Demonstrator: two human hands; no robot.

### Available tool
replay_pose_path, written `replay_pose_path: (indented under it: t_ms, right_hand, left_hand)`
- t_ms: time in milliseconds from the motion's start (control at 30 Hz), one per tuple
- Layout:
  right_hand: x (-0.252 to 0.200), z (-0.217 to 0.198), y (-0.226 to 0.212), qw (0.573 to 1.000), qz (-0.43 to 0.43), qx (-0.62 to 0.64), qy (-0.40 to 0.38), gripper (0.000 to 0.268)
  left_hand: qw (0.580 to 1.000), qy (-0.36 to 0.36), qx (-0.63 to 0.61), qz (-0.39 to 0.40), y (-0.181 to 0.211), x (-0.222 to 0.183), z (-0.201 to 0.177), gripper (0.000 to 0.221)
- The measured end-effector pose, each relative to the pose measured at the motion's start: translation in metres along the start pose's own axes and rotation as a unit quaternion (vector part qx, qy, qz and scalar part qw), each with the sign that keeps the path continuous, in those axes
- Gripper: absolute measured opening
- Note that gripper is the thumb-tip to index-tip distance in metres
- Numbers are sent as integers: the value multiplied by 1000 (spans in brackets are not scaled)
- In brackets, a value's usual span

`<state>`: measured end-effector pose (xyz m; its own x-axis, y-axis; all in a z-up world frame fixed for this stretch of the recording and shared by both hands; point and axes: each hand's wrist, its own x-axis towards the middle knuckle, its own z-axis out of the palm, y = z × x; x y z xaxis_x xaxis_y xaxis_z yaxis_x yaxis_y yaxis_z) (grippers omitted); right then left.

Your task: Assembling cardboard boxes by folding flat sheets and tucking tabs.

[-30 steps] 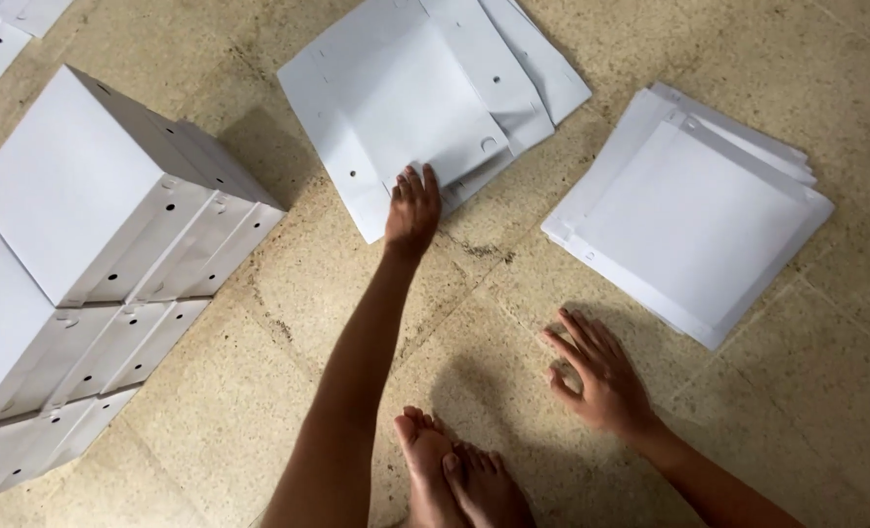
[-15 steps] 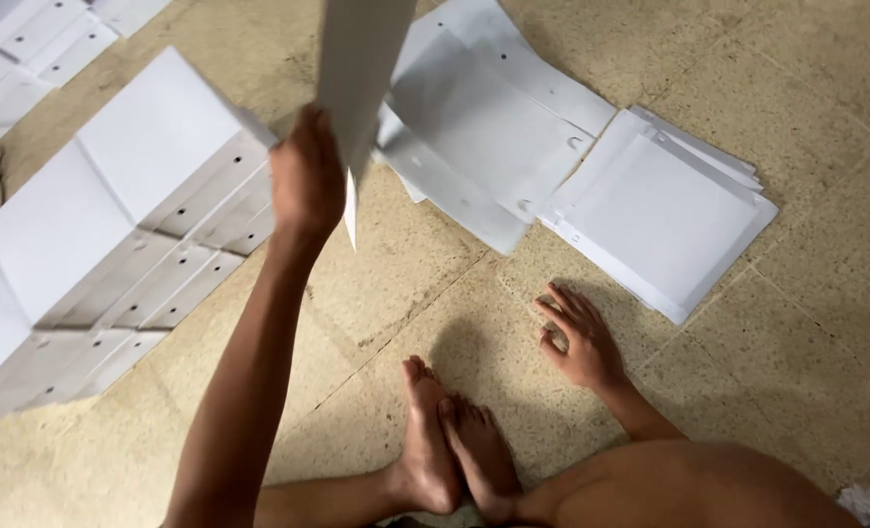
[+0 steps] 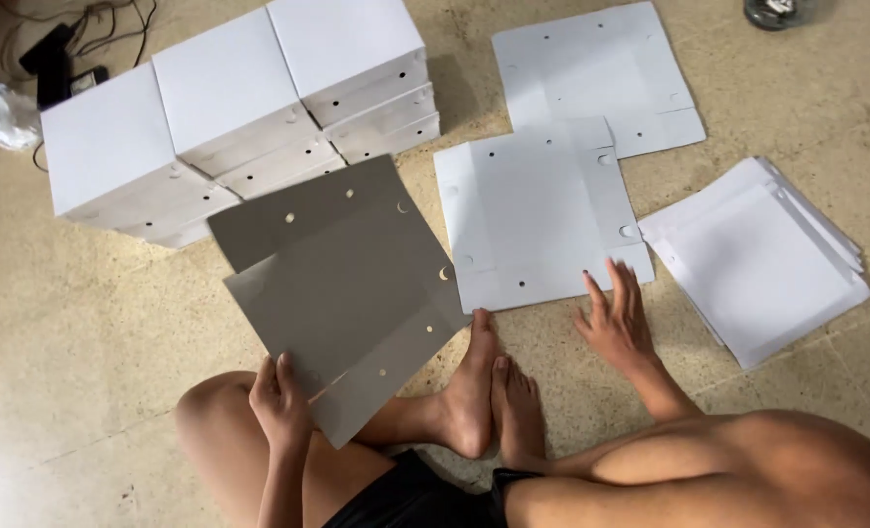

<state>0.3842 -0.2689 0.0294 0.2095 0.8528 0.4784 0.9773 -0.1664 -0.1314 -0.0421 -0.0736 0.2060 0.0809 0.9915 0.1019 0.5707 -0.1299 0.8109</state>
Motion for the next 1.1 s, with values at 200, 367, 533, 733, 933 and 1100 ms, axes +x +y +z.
replay_pose_path:
  t_ms: [200,367,533,733,933,1100]
  right_hand:
    - [73,60,25,949,3,67,-309,84]
    - [118,56,39,943,257,46,-206,97]
    - [133,62,77,826,511,53,-230,140]
    - [141,25,99,792,504,299,-175,57]
    - [140,-47,93,752,521,401,48,29]
    - [149,-31,146,447,543,626,337,58]
  left_hand:
    - [993,5,45,-106,-19,10,-12,42]
    - [966,-4,172,-193,-54,51,-30,20]
    - [944,-62,223,-235,-76,69,-2,40]
    - [940,-142,274,-146,-79,84,101,73]
    - [923,-237,275,-130,-89,44,165,94]
    - [941,-132,312,14,-92,29,174,85]
